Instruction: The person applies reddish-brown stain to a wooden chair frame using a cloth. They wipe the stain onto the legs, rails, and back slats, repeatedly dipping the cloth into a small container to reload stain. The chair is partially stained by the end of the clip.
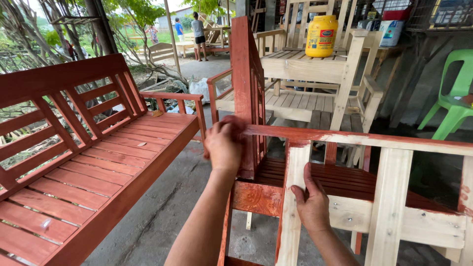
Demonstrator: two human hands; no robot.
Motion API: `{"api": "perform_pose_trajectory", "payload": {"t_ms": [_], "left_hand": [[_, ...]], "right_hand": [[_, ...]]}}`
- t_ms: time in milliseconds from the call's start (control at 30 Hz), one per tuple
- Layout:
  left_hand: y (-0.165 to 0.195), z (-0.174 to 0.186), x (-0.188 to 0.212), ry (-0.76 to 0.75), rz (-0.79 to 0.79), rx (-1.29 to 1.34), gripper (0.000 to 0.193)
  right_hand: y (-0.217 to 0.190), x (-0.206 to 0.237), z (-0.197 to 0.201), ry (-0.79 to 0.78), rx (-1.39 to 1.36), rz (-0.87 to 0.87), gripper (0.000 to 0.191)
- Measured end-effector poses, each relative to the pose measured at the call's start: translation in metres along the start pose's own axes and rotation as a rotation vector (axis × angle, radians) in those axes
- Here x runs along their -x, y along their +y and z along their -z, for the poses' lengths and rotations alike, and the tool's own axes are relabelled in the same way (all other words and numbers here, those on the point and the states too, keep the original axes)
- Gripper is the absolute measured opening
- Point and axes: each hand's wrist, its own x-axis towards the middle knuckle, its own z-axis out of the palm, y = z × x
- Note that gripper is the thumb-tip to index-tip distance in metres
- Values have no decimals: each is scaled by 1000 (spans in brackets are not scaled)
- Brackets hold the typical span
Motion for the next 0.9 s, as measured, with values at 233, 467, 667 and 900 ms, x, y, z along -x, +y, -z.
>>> {"api": "perform_pose_trajectory", "payload": {"t_ms": [233,467,667,900], "left_hand": [[-2,-15,31,-60,265,-81,41],[-8,-15,42,100,283,-19,44],[-1,-3,40,-14,127,-222,55],[-6,-1,42,4,-76,-241,60]], "right_hand": [[-3,5,1,-30,24,-41,79],[-2,8,-1,-16,6,17,79],[-2,9,-2,1,19,29,80],[-1,9,-1,12,24,54,81]]}}
